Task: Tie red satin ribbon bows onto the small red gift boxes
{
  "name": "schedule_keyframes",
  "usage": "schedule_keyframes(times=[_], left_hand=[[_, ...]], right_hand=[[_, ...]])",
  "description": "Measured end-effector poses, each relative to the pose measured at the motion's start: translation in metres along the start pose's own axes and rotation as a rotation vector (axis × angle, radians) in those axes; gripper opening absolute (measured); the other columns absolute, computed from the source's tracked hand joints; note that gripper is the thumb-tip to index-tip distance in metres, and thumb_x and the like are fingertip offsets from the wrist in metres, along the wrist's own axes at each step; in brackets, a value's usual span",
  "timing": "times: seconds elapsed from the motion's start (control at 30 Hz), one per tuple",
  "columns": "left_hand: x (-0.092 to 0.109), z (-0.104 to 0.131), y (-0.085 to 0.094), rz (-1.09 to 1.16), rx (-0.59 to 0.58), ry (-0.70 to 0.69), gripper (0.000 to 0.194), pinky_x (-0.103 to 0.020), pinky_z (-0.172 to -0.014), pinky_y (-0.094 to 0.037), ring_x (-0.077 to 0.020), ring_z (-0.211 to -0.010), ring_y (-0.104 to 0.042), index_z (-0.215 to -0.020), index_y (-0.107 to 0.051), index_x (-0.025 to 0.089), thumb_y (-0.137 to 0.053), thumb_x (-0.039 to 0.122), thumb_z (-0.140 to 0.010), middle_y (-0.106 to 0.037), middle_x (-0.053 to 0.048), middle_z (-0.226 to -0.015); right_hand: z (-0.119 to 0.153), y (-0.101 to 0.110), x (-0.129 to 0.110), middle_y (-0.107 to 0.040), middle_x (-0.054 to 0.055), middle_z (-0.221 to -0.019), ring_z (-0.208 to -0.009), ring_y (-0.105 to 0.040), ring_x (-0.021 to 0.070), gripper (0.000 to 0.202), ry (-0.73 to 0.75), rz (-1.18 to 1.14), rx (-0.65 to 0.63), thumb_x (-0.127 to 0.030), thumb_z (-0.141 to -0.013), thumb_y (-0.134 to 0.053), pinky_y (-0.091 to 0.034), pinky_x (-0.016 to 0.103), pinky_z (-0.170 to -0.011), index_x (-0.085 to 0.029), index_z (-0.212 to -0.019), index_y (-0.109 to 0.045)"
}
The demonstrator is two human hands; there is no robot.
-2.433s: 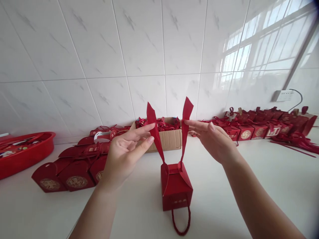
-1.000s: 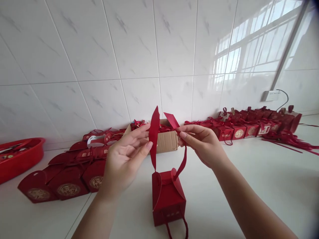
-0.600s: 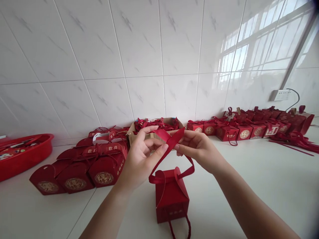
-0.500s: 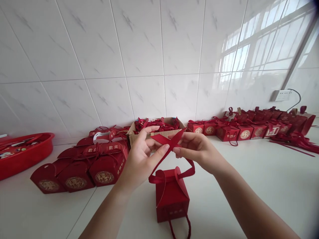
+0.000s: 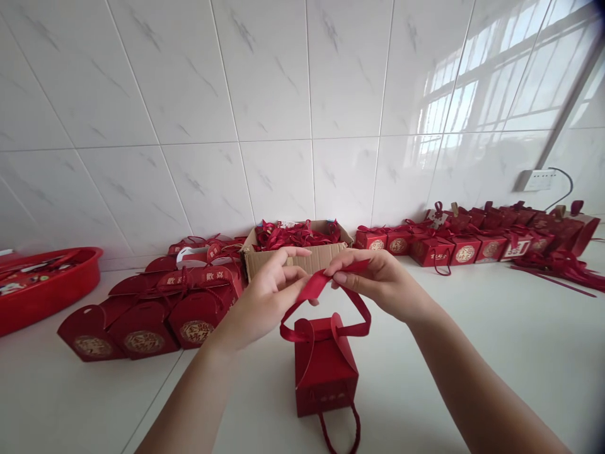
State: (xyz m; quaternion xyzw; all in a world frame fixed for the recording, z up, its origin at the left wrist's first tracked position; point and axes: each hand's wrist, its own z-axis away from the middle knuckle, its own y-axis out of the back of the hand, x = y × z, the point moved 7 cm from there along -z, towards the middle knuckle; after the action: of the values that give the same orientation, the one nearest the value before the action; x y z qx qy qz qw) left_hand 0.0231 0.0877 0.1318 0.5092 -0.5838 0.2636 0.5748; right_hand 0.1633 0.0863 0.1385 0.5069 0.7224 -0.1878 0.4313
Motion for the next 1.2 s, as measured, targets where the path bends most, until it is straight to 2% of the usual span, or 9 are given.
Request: schedule_keyframes(times=[0.23, 0.37, 0.5, 0.6, 0.7, 0.8, 0.9, 1.03, 1.2], left_hand=[[-0.008, -0.006, 0.004, 0.149, 0.058, 0.046, 0.025, -0.029, -0.072, -0.046, -0.0158, -0.078, -0.063, -0.105, -0.05, 0.022, -0.06, 0.028, -0.083, -0.064, 0.0, -0.081], [-0.007, -0.008, 0.003, 0.203, 0.062, 0.031, 0.023, -0.029, -0.074, -0.047, -0.0156, -0.079, -0.063, -0.103, -0.051, 0.022, -0.059, 0.026, -0.083, -0.063, 0.0, -0.082], [-0.001, -0.009, 0.001, 0.128, 0.07, -0.058, 0.023, -0.029, -0.073, -0.047, -0.0145, -0.073, -0.061, -0.108, -0.05, 0.023, -0.052, 0.033, -0.087, -0.059, 0.002, -0.074], [0.009, -0.007, 0.008, -0.124, 0.204, -0.208, 0.028, -0.024, -0.068, -0.043, -0.0119, -0.067, -0.055, -0.114, -0.051, 0.025, -0.049, 0.036, -0.088, -0.059, 0.003, -0.072], [0.02, -0.003, 0.017, -0.449, 0.334, -0.348, 0.032, -0.023, -0.061, -0.04, -0.0115, -0.061, -0.053, -0.118, -0.052, 0.024, -0.049, 0.035, -0.088, -0.064, 0.001, -0.079], [0.027, 0.006, 0.027, -0.734, 0.429, -0.432, 0.029, -0.023, -0.055, -0.037, -0.0103, -0.051, -0.047, -0.111, -0.058, 0.023, -0.05, 0.034, -0.086, -0.065, 0.0, -0.079], [0.027, 0.021, 0.041, -0.923, 0.485, -0.47, 0.022, -0.022, -0.059, -0.038, -0.0112, -0.053, -0.047, -0.1, -0.061, 0.022, -0.055, 0.034, -0.082, -0.058, 0.003, -0.067], [0.003, 0.044, 0.067, -1.088, 0.43, -0.355, 0.018, -0.021, -0.06, -0.039, -0.0103, -0.051, -0.045, -0.094, -0.059, 0.021, -0.052, 0.034, -0.083, -0.042, 0.006, -0.057], [-0.059, 0.071, 0.1, -1.151, 0.315, -0.119, 0.019, -0.02, -0.054, -0.04, -0.0113, -0.049, -0.045, -0.093, -0.061, 0.022, -0.051, 0.031, -0.079, -0.044, 0.006, -0.055]], right_hand=[[0.008, -0.004, -0.02, -0.063, 0.006, -0.093, -0.083, -0.06, 0.016, 0.025, 0.288, 0.574, -0.093, -0.012, -0.087, -0.049, -0.052, 0.029, -0.068, -0.023, -0.094, -0.07], [0.009, -0.007, -0.017, -0.061, 0.007, -0.096, -0.083, -0.06, 0.0169, 0.035, 0.37, 0.695, -0.074, -0.008, -0.087, -0.041, -0.053, 0.03, -0.064, -0.024, -0.098, -0.069], [0.005, -0.003, -0.01, -0.06, 0.007, -0.101, -0.091, -0.06, 0.0187, 0.03, 0.371, 0.62, -0.041, -0.012, -0.088, -0.047, -0.054, 0.033, -0.071, -0.026, -0.102, -0.069], [-0.001, 0.007, -0.003, -0.057, 0.007, -0.112, -0.109, -0.055, 0.0207, 0.023, 0.29, 0.445, -0.002, -0.02, -0.087, -0.055, -0.051, 0.036, -0.087, -0.028, -0.101, -0.071], [0.002, 0.019, 0.008, -0.056, 0.005, -0.119, -0.118, -0.049, 0.0222, 0.018, 0.153, 0.24, 0.013, -0.029, -0.086, -0.058, -0.046, 0.04, -0.094, -0.029, -0.098, -0.072], [0.019, 0.037, 0.018, -0.059, 0.005, -0.118, -0.119, -0.049, 0.0236, 0.017, 0.048, 0.117, 0.063, -0.034, -0.086, -0.058, -0.043, 0.043, -0.096, -0.028, -0.092, -0.072], [0.047, 0.054, 0.026, -0.062, 0.007, -0.113, -0.114, -0.051, 0.0242, 0.019, -0.057, 0.105, 0.103, -0.037, -0.087, -0.056, -0.042, 0.044, -0.096, -0.024, -0.088, -0.069], [0.091, 0.067, 0.047, -0.063, 0.008, -0.103, -0.098, -0.057, 0.0221, 0.022, -0.266, 0.14, 0.034, -0.039, -0.088, -0.052, -0.044, 0.041, -0.088, -0.022, -0.089, -0.066], [0.137, 0.082, 0.076, -0.062, 0.006, -0.091, -0.088, -0.056, 0.0214, 0.028, -0.469, 0.24, -0.079, -0.044, -0.087, -0.049, -0.044, 0.042, -0.085, -0.021, -0.087, -0.064]])
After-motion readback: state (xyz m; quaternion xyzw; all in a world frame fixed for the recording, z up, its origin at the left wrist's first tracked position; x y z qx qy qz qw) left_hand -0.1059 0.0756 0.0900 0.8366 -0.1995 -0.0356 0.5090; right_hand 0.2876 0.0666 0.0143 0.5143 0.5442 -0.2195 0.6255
